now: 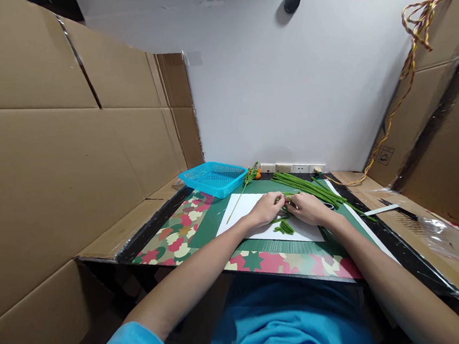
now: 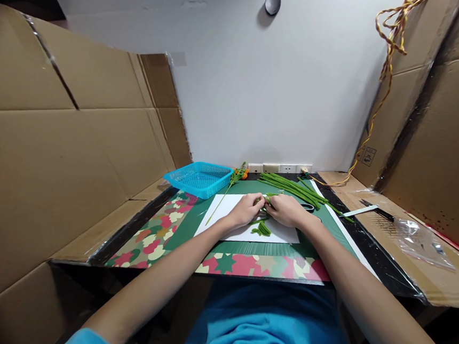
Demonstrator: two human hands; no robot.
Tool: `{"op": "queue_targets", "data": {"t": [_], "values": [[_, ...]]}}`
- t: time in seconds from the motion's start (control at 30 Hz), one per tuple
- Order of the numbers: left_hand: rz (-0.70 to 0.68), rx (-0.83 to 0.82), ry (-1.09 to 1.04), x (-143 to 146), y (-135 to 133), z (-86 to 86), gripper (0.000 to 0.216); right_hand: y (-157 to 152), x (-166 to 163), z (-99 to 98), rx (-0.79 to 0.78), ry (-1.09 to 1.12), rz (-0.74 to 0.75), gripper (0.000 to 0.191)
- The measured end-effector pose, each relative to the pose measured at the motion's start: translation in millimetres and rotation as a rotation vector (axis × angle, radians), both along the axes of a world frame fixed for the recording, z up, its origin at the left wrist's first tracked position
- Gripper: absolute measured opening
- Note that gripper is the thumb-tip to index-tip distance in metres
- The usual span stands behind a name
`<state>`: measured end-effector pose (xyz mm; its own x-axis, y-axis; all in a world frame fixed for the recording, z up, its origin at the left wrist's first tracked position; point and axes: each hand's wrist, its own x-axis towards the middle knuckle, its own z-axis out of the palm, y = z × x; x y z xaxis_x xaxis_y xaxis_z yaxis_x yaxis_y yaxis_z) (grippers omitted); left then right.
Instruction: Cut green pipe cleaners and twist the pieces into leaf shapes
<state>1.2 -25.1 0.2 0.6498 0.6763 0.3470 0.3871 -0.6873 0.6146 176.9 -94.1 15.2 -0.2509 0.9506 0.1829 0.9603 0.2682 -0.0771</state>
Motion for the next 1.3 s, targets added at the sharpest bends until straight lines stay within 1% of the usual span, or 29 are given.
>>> {"op": "queue_targets", "data": {"t": [0.77,1.0,1.3], "values": [[-0.02,0.015,0.021,-0.6,-1.9,2.7,0.026,-0.3,0.0,-0.8,0.004,-0.001,-0.002,0.037],[-0.004,0.014,0.035,-0.4,-3.2,4.0,0.027,-0.6,0.1,-0.3,-0.001,-0.016,-0.004,0.038],[-0.01,0.019,0.031,-0.5,-2.2,2.4,0.026,-1.9,-1.5,1.4,0.001,-0.018,-0.01,0.037]]}}
